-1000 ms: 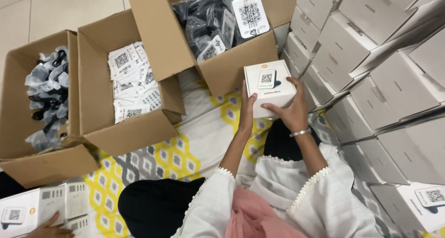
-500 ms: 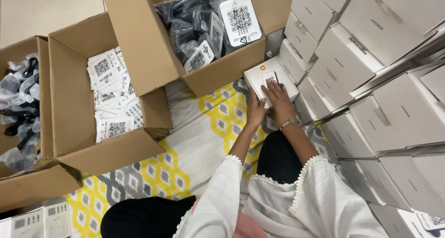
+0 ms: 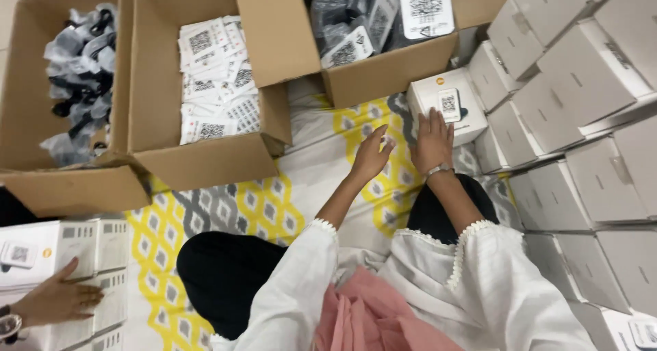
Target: The person labels and packs electronic product boxes in a warehouse setting.
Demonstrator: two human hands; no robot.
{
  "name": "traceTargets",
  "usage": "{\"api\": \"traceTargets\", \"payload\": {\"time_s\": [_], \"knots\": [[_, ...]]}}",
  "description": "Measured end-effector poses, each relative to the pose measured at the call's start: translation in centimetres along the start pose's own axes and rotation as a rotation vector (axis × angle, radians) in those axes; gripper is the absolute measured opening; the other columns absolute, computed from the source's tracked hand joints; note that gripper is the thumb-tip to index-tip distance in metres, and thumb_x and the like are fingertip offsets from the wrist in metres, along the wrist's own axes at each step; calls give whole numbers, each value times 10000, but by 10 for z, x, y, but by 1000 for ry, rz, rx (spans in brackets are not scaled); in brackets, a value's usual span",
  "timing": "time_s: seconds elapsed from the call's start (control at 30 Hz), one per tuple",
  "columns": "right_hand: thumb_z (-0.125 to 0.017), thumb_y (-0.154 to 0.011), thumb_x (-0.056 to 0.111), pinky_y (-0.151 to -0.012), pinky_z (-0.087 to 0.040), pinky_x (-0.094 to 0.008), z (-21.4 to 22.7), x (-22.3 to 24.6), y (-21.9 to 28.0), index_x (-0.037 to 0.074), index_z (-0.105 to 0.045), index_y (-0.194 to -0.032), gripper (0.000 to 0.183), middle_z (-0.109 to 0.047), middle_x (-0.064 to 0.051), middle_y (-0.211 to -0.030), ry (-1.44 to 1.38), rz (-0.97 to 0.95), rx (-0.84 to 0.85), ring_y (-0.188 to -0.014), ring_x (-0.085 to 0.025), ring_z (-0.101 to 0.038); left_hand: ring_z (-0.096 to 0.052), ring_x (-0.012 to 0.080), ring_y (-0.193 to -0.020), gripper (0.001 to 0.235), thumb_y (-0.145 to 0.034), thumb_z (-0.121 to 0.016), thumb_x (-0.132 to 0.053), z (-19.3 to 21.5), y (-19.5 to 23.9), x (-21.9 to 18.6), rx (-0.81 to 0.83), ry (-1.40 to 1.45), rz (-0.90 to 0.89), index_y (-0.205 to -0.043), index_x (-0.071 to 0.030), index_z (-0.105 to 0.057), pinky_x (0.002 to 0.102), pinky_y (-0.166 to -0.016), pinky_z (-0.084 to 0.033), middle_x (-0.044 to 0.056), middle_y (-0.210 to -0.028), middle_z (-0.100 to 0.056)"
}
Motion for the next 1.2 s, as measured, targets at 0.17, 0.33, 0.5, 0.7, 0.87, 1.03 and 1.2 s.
{"api": "traceTargets", "payload": {"time_s": [0.17,0.33,0.5,0.7,0.87,1.03,1.2], "knots": [[-812,-779,154,-1170,-290,-554,-5,125,35,54,-489,-1445,747,-427,-229,-1530,-251,181,10,-1387,-426,-417,-698,319,-1112,438,-964,-651,-89,153,100,13,-236,-36,1,-1389,-47,-556,377,-885,-571,192,-1327,-659],[-768,-846,140,-1100,-438,-474,-13,269,68,60,-573,-1360,556,-559,-202,-1437,-594,461,130,-1282,-410,-536,-720,284,-1040,339,-997,-637,-39,271,187,33,-510,-182,154,-1333,-64,-605,372,-879,-576,159,-1242,-703],[-760,-859,116,-1043,-480,-440,-5,375,109,61,-600,-1274,448,-629,-157,-1320,-806,661,203,-1228,-376,-594,-706,285,-1110,376,-967,-596,-1,318,250,40,-625,-123,133,-1341,-46,-588,369,-893,-585,166,-1247,-694],[-700,-858,38,-1007,-506,-423,-11,411,129,83,-599,-1289,444,-644,-137,-1278,-945,644,291,-1187,-353,-620,-722,273,-1098,358,-997,-579,-19,338,277,43,-636,-74,302,-1352,-57,-588,363,-865,-589,153,-1226,-707],[-743,-860,85,-967,-513,-424,-25,422,123,66,-591,-1296,463,-652,-152,-1224,-902,595,292,-1148,-352,-633,-619,329,-1243,378,-978,-607,-50,387,276,34,-708,-222,205,-1354,-29,-575,415,-1018,-516,182,-1339,-637],[-741,-947,163,-1023,-542,-362,-69,476,124,46,-602,-1314,409,-691,-146,-1262,-1042,491,398,-1184,-259,-691,-390,469,-1392,641,-1031,-653,-287,522,295,70,-802,-513,318,-1528,19,-388,535,-1157,-320,311,-1513,-413],[-657,-1017,229,-1141,-461,-351,-149,567,151,23,-493,-1429,489,-605,-151,-1385,-1768,-64,1084,-1334,-247,-574,-185,525,-1499,1020,-999,-633,-623,688,348,152,-925,-898,656,-1533,167,-272,616,-1216,-120,399,-1581,-223]]}}
Point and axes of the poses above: each hand's wrist, its own y-axis away from the middle knuckle, its own z-axis out of the back of the hand, x = y × z, the point moved 5 cm from there along -y, towards the middle knuckle
